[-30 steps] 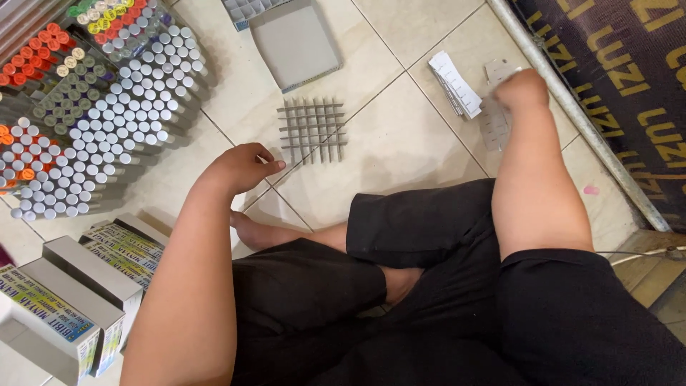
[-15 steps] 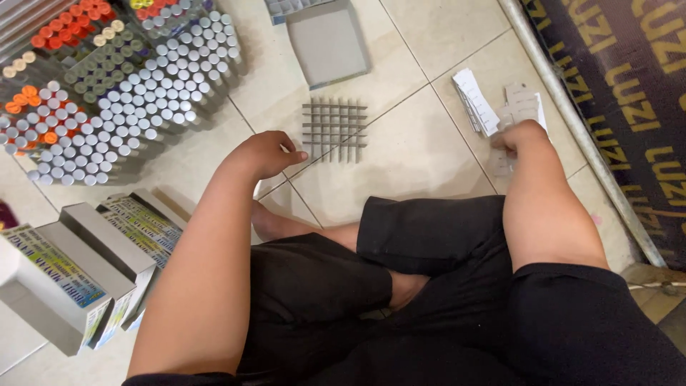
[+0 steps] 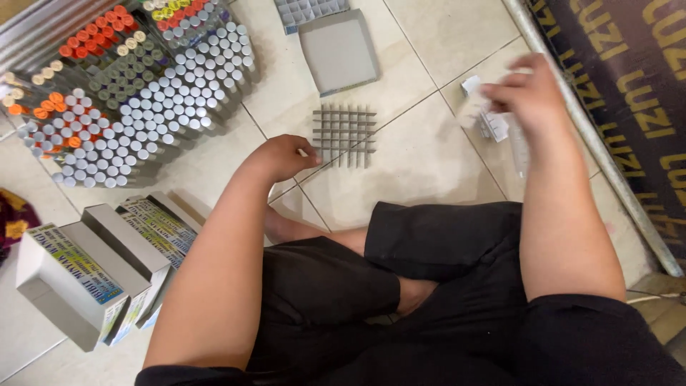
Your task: Assembling cardboard grid dividers by slotting individual strips together on the floor.
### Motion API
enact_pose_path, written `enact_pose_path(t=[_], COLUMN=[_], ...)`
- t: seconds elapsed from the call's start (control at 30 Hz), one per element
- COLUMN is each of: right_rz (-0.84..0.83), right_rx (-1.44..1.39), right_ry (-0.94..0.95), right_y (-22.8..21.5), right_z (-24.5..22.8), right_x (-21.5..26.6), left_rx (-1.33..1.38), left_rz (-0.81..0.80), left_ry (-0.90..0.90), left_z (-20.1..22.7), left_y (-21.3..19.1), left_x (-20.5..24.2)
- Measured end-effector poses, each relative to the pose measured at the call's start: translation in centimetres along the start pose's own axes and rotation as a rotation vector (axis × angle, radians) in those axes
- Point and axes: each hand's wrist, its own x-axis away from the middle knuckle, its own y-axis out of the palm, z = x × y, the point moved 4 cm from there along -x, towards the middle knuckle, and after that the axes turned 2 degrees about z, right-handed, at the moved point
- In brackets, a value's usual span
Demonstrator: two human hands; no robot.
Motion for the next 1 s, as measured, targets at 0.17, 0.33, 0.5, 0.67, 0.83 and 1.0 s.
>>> enact_pose_path(t=[0.17,0.33,0.5,0.67,0.83,1.0], right_rz=[-0.09,-0.249,-0.19,-0.197,-0.275,-0.536], right_rx=[-0.219,-0.496,-0.594,-0.462,-0.139,0.481], right_ry=[0.19,0.089,0.068,0.019,-0.062,-0.139], right_y=[11.6,18.8,20.8,19.4,17.7,18.0], right_z=[-5.0,-1.7,-1.9,-2.1,-2.7,-4.1], right_x=[3.4,3.6,4.7,3.7,3.4,4.5], left_rx=[0.175,0.477,0.646,0.305,0.07,-0.018], left_rz=[-0.134,-0.092,-0.041,0.135,0.236,0.262], left_ry=[-0.12,0.168,0.221,0.214,0.212,0.197], left_z=[2.9,2.6,2.8,1.1,0.4,0.4], left_y=[-1.2,0.7,1.7,0.9,0.5,0.3], left_x=[2.7,1.1,0.2,-0.8,-1.4,-1.0])
